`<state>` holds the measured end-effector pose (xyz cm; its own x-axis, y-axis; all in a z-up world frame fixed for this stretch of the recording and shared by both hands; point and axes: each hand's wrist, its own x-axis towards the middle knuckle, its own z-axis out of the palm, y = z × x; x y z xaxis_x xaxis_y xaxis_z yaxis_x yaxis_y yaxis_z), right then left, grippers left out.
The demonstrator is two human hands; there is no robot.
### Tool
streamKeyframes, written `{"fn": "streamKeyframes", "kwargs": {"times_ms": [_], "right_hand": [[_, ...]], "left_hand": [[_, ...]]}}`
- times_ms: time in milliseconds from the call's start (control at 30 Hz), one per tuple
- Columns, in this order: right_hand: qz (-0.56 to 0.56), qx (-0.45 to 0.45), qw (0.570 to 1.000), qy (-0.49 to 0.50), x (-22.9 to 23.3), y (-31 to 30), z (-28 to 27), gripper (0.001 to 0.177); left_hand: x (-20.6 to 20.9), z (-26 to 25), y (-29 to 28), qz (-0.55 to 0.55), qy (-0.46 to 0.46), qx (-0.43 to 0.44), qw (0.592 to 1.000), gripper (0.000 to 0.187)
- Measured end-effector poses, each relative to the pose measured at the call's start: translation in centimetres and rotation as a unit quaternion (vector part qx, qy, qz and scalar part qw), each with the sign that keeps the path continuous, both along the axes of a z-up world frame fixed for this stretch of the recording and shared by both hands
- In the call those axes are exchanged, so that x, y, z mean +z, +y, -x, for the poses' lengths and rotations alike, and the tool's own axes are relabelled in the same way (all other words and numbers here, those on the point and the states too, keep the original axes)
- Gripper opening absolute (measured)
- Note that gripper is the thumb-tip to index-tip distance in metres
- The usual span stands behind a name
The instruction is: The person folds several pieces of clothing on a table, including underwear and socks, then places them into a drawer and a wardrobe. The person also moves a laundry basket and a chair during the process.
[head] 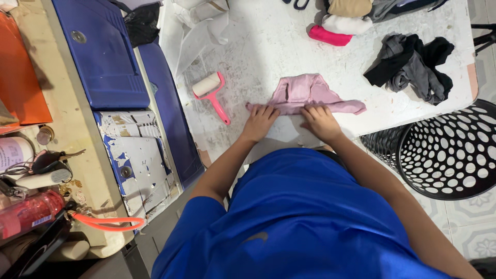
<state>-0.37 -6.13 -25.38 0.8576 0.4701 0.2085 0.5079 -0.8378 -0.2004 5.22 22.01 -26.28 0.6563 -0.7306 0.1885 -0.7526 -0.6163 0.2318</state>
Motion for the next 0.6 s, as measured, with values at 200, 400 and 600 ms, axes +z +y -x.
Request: {"fn": "streamKeyframes", "kwargs": {"times_ms": [200,400,600], "right_hand": [[0.034,-0.073,0.988,0.136,-1.5,0.4,-4.7,0.029],[0.030,-0.126,0.989,0.077,-3.8,0.7,-6.7,0.029],[-0.028,0.016,0.999,0.041,-2.4,-0.3,-5.2,0.043]], "left_hand": [[-3.2,-4.9,-2.0,0.134,0.238,0.133,0.953,0.023],[-2.4,-6.7,-1.9,0.207,0.345,0.265,0.876,0.016],[1.0,-2.8,1.0,0.156,-0.005,0.134,0.979,0.027]]}}
